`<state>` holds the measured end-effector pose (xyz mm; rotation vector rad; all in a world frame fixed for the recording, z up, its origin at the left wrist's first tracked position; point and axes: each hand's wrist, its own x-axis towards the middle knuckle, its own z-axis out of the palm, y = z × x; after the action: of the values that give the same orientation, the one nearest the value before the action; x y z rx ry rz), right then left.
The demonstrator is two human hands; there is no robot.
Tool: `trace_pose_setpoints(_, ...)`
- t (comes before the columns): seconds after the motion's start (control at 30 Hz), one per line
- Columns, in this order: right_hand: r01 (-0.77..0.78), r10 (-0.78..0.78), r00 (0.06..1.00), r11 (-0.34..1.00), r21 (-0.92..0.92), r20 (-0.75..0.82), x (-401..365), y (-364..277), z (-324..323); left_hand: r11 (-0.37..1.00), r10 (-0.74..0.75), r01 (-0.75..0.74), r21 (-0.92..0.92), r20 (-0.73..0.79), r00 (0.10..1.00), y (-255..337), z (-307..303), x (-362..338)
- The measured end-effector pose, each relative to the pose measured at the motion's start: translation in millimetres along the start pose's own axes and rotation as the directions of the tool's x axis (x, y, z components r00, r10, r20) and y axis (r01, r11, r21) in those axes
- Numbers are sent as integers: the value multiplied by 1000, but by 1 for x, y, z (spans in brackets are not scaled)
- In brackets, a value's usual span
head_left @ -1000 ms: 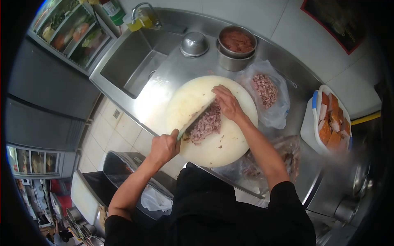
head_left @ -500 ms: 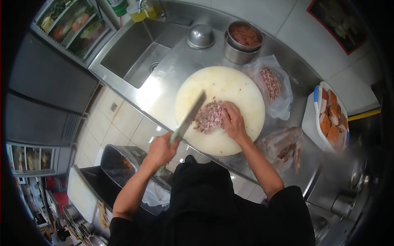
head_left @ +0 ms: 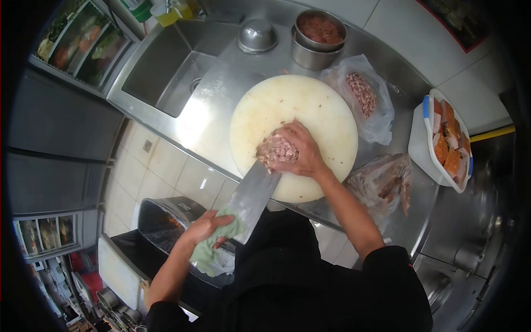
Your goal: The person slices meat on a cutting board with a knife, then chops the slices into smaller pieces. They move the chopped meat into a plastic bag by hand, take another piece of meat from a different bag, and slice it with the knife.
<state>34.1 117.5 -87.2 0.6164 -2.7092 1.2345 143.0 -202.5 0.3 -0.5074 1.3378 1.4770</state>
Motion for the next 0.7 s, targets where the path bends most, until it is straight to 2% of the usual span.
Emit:
trace_pose_setpoints(0.03,14,-15,998,1000,-11,-68,-2,-4,5,1000,19,-19,-2,-25,1000,9,12,10)
trace_pose_setpoints(0.07,28,-31,990,999,-23,-136,-4,-8,10,1000,23,-22,-16,15,1000,18,19,22)
trace_pose_setpoints(0.1,30,-33,991,999,-26,-132,-5,-14,14,999,29,-27,-29,55,998,24,24,35)
trace_pose_setpoints(0.17,-46,43,969,999,-7,-243,-6,-24,19,996,65,-60,-60,86,994,27,31,59)
trace_pose_setpoints(0.4,-49,43,949,999,-14,-312,-1,-32,7,981,172,-157,-116,133,976,32,55,52)
trace_pose_setpoints(0.5,-22,22,944,1000,4,-328,1,-40,0,967,170,-159,-198,40,985,31,64,49)
trace_pose_setpoints(0.6,10,-16,944,1000,-18,-329,7,-31,-3,972,141,-139,-192,-2,990,34,68,51)
trace_pose_setpoints(0.7,15,-18,941,1000,-13,-337,8,-34,-16,969,173,-162,-184,44,984,42,75,47)
